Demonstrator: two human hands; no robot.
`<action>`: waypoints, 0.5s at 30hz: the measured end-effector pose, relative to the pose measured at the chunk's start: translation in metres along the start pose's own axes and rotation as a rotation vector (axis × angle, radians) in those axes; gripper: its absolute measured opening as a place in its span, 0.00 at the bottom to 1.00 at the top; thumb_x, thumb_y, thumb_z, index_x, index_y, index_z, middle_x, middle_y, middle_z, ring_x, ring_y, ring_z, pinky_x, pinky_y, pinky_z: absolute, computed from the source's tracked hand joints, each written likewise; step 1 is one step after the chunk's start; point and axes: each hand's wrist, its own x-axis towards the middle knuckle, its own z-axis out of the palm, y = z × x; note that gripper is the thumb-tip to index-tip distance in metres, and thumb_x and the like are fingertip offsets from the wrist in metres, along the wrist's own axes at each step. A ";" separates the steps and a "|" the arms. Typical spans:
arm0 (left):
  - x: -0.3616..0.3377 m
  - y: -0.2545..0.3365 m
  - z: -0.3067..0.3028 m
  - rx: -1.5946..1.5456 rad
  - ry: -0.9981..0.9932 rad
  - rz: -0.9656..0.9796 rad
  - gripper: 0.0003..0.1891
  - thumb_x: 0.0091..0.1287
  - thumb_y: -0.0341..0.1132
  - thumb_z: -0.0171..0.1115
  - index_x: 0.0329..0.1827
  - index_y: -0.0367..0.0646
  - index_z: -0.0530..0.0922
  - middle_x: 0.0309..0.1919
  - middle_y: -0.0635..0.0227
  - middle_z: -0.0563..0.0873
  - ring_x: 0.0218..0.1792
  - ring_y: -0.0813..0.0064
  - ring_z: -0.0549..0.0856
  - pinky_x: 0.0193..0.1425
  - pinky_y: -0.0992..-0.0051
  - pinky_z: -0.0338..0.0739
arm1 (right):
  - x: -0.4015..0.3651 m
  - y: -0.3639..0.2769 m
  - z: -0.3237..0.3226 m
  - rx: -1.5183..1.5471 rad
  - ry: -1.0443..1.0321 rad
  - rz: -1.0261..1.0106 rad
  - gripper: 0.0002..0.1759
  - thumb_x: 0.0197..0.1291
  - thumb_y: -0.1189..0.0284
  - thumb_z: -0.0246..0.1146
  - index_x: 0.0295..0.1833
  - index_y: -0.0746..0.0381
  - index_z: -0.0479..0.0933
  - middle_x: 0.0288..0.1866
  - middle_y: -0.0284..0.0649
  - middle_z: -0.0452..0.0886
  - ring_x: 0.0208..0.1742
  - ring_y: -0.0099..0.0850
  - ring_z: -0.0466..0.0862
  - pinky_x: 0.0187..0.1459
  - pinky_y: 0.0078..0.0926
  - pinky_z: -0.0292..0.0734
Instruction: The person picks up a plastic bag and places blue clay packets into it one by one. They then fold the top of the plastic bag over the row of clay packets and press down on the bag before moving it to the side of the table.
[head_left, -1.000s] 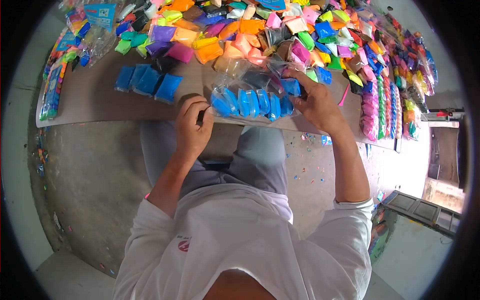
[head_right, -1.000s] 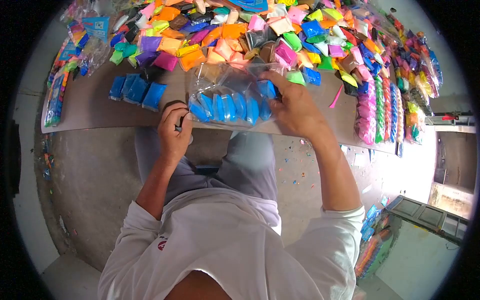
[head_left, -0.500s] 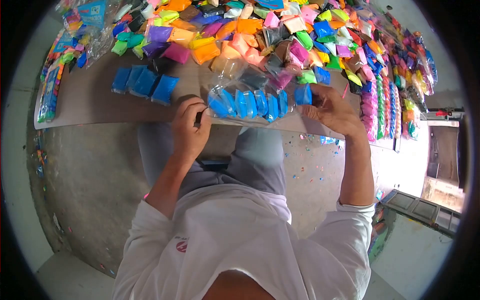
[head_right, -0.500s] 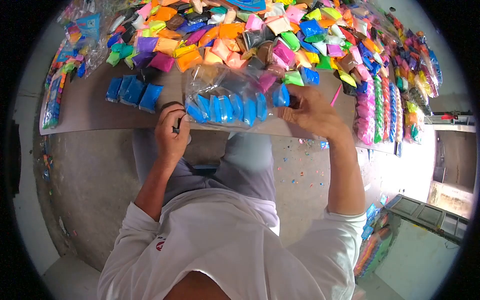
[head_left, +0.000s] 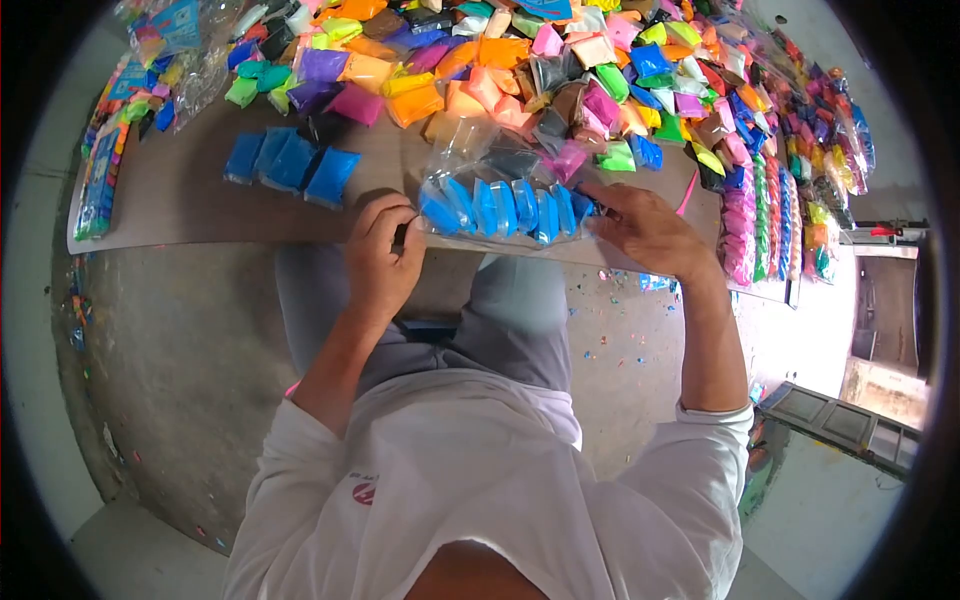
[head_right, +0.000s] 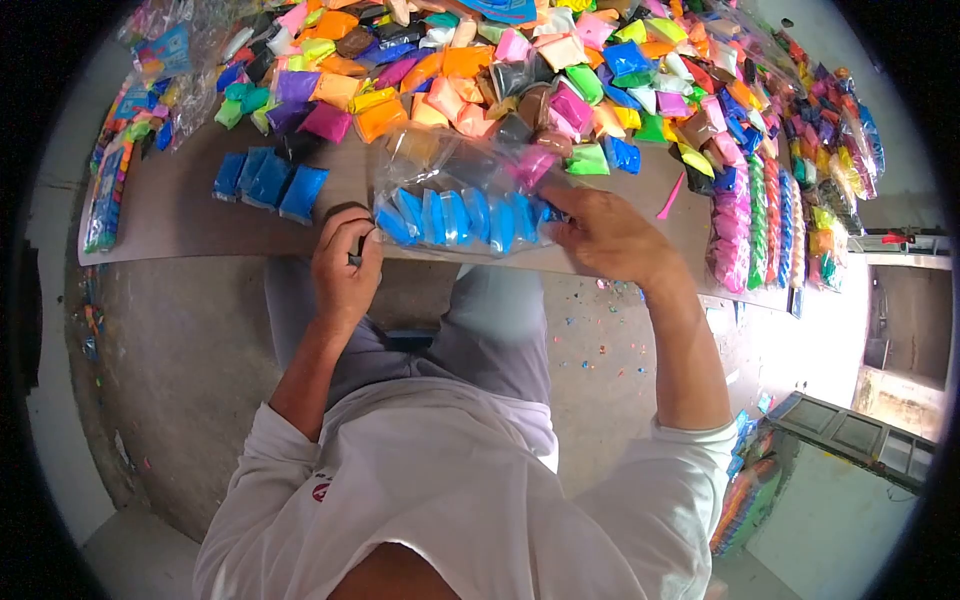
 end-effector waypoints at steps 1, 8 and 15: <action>0.001 0.001 0.000 0.003 -0.005 0.001 0.05 0.57 0.24 0.65 0.36 0.37 0.79 0.41 0.62 0.83 0.42 0.60 0.84 0.45 0.68 0.79 | 0.002 0.000 0.001 -0.045 -0.014 0.026 0.23 0.63 0.65 0.60 0.60 0.66 0.70 0.44 0.55 0.81 0.48 0.53 0.80 0.50 0.45 0.73; 0.001 0.002 -0.001 -0.006 -0.007 -0.007 0.06 0.57 0.23 0.65 0.36 0.37 0.79 0.41 0.61 0.83 0.42 0.60 0.84 0.46 0.68 0.78 | 0.007 -0.013 0.000 -0.010 -0.063 0.159 0.17 0.62 0.70 0.61 0.53 0.67 0.71 0.44 0.60 0.80 0.48 0.54 0.80 0.49 0.47 0.72; 0.000 -0.001 0.000 -0.022 0.007 0.014 0.05 0.57 0.23 0.65 0.36 0.37 0.79 0.41 0.61 0.83 0.42 0.59 0.84 0.45 0.67 0.79 | 0.011 0.009 0.007 -0.175 -0.013 -0.041 0.23 0.62 0.70 0.60 0.61 0.67 0.69 0.38 0.55 0.79 0.46 0.52 0.79 0.52 0.42 0.71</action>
